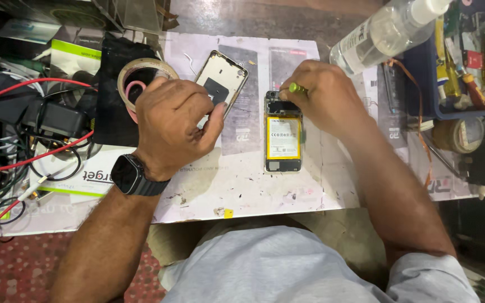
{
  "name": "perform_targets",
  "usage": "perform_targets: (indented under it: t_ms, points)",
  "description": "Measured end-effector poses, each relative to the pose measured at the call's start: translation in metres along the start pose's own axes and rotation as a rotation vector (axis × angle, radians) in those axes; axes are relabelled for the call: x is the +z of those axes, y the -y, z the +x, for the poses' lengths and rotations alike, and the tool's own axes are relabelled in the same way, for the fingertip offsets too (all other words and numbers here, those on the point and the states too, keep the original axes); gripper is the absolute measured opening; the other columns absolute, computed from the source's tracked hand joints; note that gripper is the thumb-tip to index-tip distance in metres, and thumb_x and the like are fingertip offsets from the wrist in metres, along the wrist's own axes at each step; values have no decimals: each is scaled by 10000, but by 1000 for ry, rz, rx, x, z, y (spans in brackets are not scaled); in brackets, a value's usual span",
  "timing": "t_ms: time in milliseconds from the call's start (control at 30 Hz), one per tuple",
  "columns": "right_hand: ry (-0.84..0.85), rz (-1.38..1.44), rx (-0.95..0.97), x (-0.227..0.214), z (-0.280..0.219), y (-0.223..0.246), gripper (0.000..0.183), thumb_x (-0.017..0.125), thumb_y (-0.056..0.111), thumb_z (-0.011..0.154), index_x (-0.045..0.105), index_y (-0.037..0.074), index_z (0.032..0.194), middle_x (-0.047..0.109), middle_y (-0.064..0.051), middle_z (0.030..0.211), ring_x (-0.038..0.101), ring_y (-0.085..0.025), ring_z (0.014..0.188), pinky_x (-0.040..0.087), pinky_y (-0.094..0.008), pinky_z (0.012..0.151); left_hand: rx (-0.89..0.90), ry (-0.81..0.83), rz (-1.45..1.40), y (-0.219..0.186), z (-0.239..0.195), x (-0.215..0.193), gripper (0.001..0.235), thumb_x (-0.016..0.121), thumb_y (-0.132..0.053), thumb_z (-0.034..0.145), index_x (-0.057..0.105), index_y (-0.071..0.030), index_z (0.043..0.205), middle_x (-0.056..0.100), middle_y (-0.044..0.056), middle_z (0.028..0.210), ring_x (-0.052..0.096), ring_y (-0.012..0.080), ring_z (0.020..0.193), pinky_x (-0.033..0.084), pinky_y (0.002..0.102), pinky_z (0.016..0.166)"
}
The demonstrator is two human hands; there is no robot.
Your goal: The person uses a green screwdriver to remove screws from a disassembled smartphone, transfers components between the phone and its back cover, and briefly connects a charging cable to a separate black phone to test power. The person then continues to remove and place screws and parts on the workbench.
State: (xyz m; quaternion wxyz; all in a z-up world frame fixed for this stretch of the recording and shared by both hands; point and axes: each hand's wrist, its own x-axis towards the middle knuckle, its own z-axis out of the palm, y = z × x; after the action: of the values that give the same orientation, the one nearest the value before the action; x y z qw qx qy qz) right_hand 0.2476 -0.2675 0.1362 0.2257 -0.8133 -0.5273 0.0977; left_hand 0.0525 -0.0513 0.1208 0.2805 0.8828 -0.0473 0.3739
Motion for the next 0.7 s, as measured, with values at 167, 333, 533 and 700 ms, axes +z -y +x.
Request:
perform_targets:
  t_ms: [167, 333, 533, 700]
  points:
    - [35, 102, 61, 2, 5, -1, 104, 788, 49, 873, 786, 36, 977, 733, -119, 957, 715, -269, 827, 571, -380, 771, 9, 6, 7, 0, 0, 1, 217, 838, -66, 868, 632, -56, 803, 675, 90, 846, 649, 262, 772, 430, 391, 708]
    - [83, 98, 160, 6, 9, 3, 107, 793, 64, 874, 797, 49, 980, 732, -115, 956, 710, -272, 818, 558, -381, 754, 8, -5, 8, 1, -1, 0, 220, 840, -54, 884, 635, -57, 801, 678, 87, 847, 649, 254, 773, 438, 389, 719]
    - [94, 107, 197, 4, 12, 10, 106, 813, 80, 846, 787, 43, 942, 729, -112, 947, 711, -267, 820, 557, -383, 747, -6, -38, 23, 2, -1, -2, 201, 831, -65, 891, 643, -52, 823, 686, 102, 875, 664, 259, 806, 449, 385, 736]
    - [173, 160, 189, 8, 5, 16, 109, 802, 68, 824, 789, 47, 930, 723, -108, 894, 705, -255, 787, 558, -363, 718, -2, 97, -4, 2, -2, 0, 174, 831, -102, 895, 665, -51, 902, 688, 94, 977, 649, 266, 890, 452, 417, 813]
